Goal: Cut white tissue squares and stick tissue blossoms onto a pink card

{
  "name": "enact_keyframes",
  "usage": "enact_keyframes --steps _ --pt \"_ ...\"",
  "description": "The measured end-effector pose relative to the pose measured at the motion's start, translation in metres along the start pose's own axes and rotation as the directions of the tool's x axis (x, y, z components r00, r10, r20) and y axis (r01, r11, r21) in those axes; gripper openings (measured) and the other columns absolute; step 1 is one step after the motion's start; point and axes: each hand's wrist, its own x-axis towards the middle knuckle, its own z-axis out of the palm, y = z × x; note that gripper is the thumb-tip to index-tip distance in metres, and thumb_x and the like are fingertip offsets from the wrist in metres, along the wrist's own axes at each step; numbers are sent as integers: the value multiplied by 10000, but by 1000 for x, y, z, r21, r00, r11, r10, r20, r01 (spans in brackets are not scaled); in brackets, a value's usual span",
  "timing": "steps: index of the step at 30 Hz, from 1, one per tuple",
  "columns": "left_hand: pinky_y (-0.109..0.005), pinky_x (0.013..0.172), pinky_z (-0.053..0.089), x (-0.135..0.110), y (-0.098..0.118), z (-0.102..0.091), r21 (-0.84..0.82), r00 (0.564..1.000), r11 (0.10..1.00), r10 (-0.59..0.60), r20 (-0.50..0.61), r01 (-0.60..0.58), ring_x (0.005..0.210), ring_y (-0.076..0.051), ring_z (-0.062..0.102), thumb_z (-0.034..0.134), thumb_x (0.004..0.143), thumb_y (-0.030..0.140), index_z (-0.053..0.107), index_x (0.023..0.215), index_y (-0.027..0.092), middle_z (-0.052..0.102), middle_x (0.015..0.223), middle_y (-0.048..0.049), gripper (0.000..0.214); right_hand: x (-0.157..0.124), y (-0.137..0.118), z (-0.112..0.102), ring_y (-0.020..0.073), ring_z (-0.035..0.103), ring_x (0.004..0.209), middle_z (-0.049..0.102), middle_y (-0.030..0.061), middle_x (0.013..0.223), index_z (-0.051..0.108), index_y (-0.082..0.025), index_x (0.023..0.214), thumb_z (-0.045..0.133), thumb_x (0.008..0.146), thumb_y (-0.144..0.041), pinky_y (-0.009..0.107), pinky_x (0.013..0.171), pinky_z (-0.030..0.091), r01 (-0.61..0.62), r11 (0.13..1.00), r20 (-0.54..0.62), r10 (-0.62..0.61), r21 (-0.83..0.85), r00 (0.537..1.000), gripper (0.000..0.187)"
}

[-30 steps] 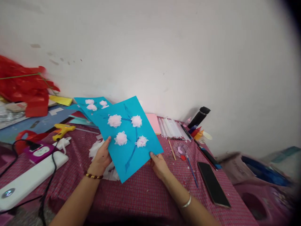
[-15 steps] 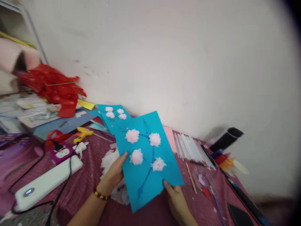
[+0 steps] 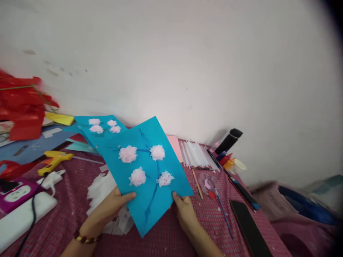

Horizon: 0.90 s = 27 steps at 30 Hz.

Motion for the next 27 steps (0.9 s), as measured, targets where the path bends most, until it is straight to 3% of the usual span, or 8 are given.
enact_keyframes --steps 4,7,9,12,15,19,23,27 --pt "-429 1012 429 -4 -2 8 168 1000 986 6 -27 -1 1156 -284 553 723 680 420 538 1272 244 652 1181 -53 644 5 -10 -8 240 652 832 711 57 916 626 -186 1051 673 745 -402 395 800 499 51 998 35 -50 -43 998 378" --pt "-425 1040 401 -1 -1 10 270 992 962 68 -106 -37 1200 -279 515 706 682 462 544 1265 241 656 1176 -46 644 6 -34 -16 244 595 1032 625 87 1152 498 -229 1234 632 788 -359 413 881 469 300 930 -81 -322 -212 943 483" --pt "-419 1056 383 1 -1 10 331 981 942 110 -157 -52 1216 -276 500 702 683 468 541 1267 240 650 1185 -45 648 2 -52 -17 237 548 1100 551 92 1237 445 -257 1275 593 820 -302 431 920 443 482 759 -80 -567 -437 820 481" --pt "-401 1069 365 2 -3 7 412 971 909 149 -189 -59 1225 -271 491 693 695 460 545 1262 244 624 1228 -35 625 -9 -73 -5 233 497 1144 542 76 1208 508 -274 1202 567 826 -207 449 981 386 619 375 247 -681 -690 689 386" --pt "-383 1044 399 1 -6 5 450 984 891 124 -128 -54 1194 -274 520 668 721 461 562 1244 235 607 1251 -32 580 -11 -79 19 249 441 1196 494 94 1282 426 -262 1297 609 800 -223 449 997 371 615 179 465 -505 -768 727 531" --pt "-396 986 458 -2 -7 5 435 996 900 74 -56 -43 1128 -289 569 644 741 466 566 1239 201 623 1228 -51 570 1 -72 40 303 402 1210 444 123 1346 300 -233 1398 711 719 -333 487 986 351 546 24 497 -383 -838 779 800" --pt "-408 1005 437 -3 -6 6 446 994 890 108 -10 -92 1145 -286 557 620 766 451 568 1236 199 628 1219 -53 536 12 -68 40 296 472 1088 547 115 1209 331 -223 1377 668 764 -285 479 902 385 484 -39 453 -423 -874 785 703" --pt "-409 1039 397 -5 -8 5 481 985 865 170 -13 -143 1159 -280 547 610 770 450 592 1212 219 668 1153 -51 499 14 -69 35 268 497 1015 586 95 1120 370 -216 1345 591 813 -213 442 870 394 517 -49 477 -470 -854 743 577"
